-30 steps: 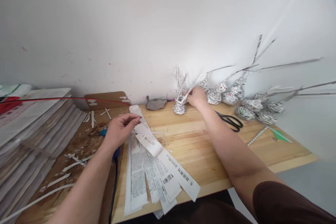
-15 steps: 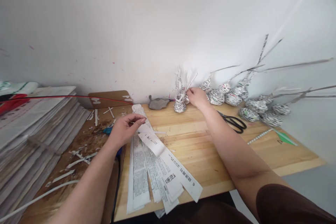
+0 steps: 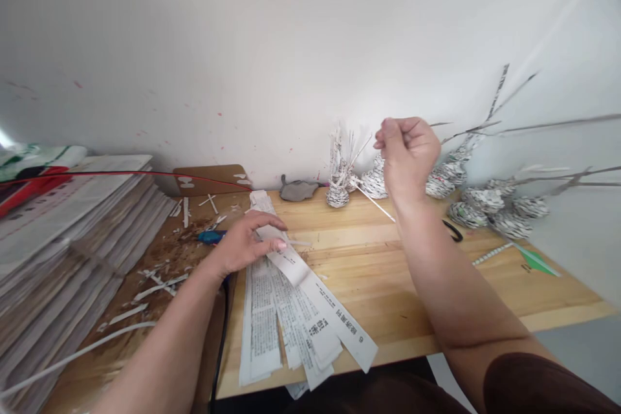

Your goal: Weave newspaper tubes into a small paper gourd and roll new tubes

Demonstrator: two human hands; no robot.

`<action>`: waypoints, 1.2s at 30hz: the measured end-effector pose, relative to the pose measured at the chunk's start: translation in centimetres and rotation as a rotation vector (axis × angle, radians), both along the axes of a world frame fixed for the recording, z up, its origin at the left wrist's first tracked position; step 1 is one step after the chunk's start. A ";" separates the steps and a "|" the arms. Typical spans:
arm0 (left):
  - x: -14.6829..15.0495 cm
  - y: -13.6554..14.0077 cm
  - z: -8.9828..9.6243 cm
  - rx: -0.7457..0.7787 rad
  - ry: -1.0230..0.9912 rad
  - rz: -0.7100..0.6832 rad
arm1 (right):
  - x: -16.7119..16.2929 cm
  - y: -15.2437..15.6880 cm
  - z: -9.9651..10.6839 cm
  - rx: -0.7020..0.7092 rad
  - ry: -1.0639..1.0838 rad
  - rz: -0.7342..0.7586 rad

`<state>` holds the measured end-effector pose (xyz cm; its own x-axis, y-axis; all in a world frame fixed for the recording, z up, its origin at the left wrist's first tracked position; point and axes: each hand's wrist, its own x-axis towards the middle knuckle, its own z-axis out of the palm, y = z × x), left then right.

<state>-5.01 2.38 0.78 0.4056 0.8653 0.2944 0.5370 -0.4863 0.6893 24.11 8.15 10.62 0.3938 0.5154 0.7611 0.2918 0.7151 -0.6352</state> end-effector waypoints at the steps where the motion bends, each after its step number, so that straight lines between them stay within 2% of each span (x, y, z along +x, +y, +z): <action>1: 0.0 0.0 -0.1 -0.009 0.026 -0.056 | -0.7 -0.7 0.1 -0.020 -0.045 0.042; 3: -0.1 0.1 -0.4 -0.035 0.092 -0.120 | -2.0 -1.5 -0.2 -0.094 -0.117 0.119; 5: -0.1 0.2 -0.9 -0.056 0.164 -0.128 | -3.1 -1.9 -0.8 -0.181 -0.163 0.193; 9: -0.1 0.3 -1.5 -0.068 0.217 -0.087 | -4.7 -1.7 -2.8 -0.284 -0.209 0.349; 13: 0.2 0.5 -1.6 -0.044 0.247 -0.031 | -6.5 -1.3 -5.8 -0.409 -0.347 0.468; 17: 0.3 0.6 -1.2 -0.046 0.325 0.054 | -8.1 -0.9 -9.3 -0.537 -0.513 0.477; 21: 0.2 0.9 -1.1 0.000 0.419 0.097 | -8.6 -1.1 -11.6 -0.628 -0.540 0.534; 27: -0.1 1.2 -1.3 -0.017 0.466 0.090 | -7.1 -3.0 -13.4 -0.745 -0.512 0.560; 30: -0.4 1.2 -1.2 -0.024 0.470 0.106 | -6.4 -3.8 -14.1 -0.796 -0.405 0.545; 33: -0.8 1.2 -1.1 -0.031 0.479 0.117 | -6.2 -4.2 -14.5 -0.792 -0.317 0.518; 36: -1.2 1.1 -0.8 -0.025 0.486 0.102 | -6.4 -4.6 -14.6 -0.735 -0.406 0.474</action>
<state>-6.19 3.52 -0.03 0.4034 0.9123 0.0709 0.8433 -0.4008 0.3580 17.70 3.55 -3.93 -0.2005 0.9553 0.2171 0.3713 0.2792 -0.8855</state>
